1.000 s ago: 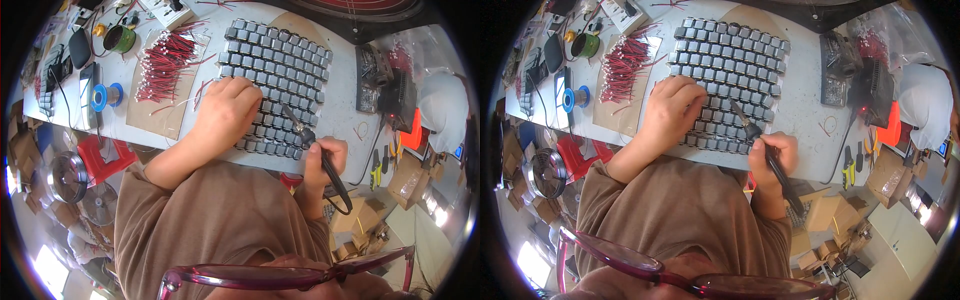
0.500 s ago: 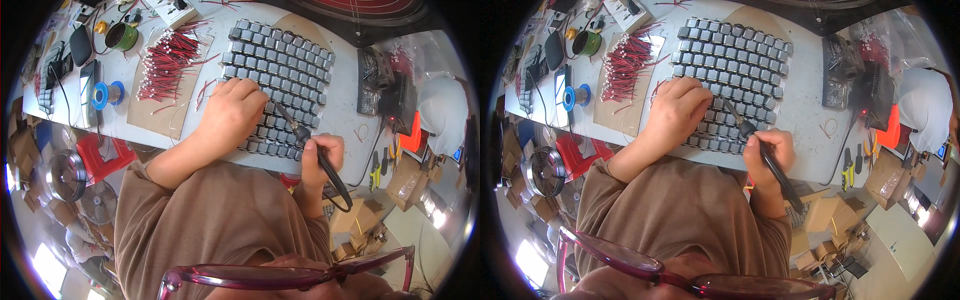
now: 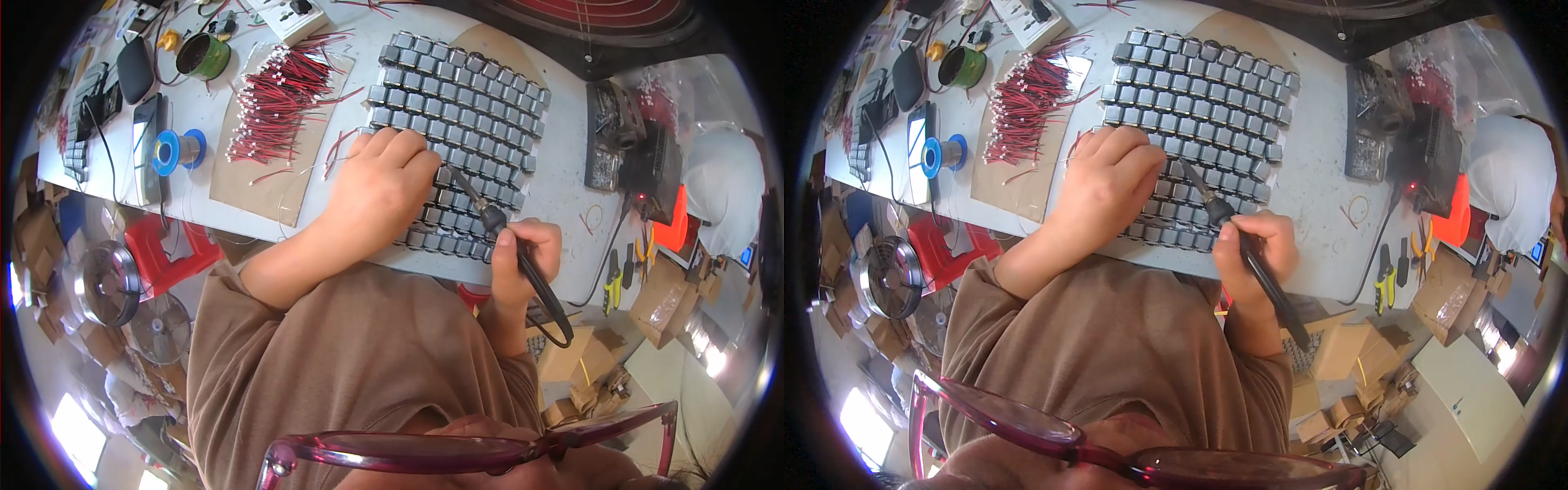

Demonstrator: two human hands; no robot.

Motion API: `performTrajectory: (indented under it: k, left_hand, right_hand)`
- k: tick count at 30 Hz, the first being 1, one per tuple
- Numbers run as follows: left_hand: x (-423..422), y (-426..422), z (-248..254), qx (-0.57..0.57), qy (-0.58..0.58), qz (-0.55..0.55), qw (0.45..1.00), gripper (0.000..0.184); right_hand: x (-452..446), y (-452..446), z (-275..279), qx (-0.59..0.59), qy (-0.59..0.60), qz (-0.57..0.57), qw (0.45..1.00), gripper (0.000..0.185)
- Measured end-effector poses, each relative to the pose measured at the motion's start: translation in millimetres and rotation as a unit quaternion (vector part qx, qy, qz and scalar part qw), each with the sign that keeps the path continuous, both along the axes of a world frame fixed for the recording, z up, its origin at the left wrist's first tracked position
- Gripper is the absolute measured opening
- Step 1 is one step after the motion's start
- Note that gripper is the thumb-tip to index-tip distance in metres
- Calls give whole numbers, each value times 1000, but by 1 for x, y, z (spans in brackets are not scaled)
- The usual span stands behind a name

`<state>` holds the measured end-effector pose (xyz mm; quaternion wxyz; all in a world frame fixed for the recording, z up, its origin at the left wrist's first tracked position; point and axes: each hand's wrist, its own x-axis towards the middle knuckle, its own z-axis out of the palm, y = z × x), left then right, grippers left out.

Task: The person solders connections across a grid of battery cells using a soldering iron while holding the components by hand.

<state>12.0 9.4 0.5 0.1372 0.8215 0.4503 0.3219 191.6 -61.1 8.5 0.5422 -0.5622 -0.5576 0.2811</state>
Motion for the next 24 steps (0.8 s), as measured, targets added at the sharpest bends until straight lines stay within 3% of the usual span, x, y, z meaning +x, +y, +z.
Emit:
performTrajectory:
  k: [16,18,22,24]
  left_hand:
    - [0,1,-4,-11,22,-2,1000,19]
    - [-4,2,-9,3,-60,16,998,20]
    - [-22,2,9,-44,-105,32,993,20]
    - [-27,5,14,88,-27,54,994,19]
  right_hand:
    - [-3,2,1,-10,7,11,1000,17]
    - [-2,1,-1,-2,9,-3,1000,17]
    - [-1,1,2,-8,11,-13,1000,18]
    - [-2,2,5,-8,12,-1,1000,18]
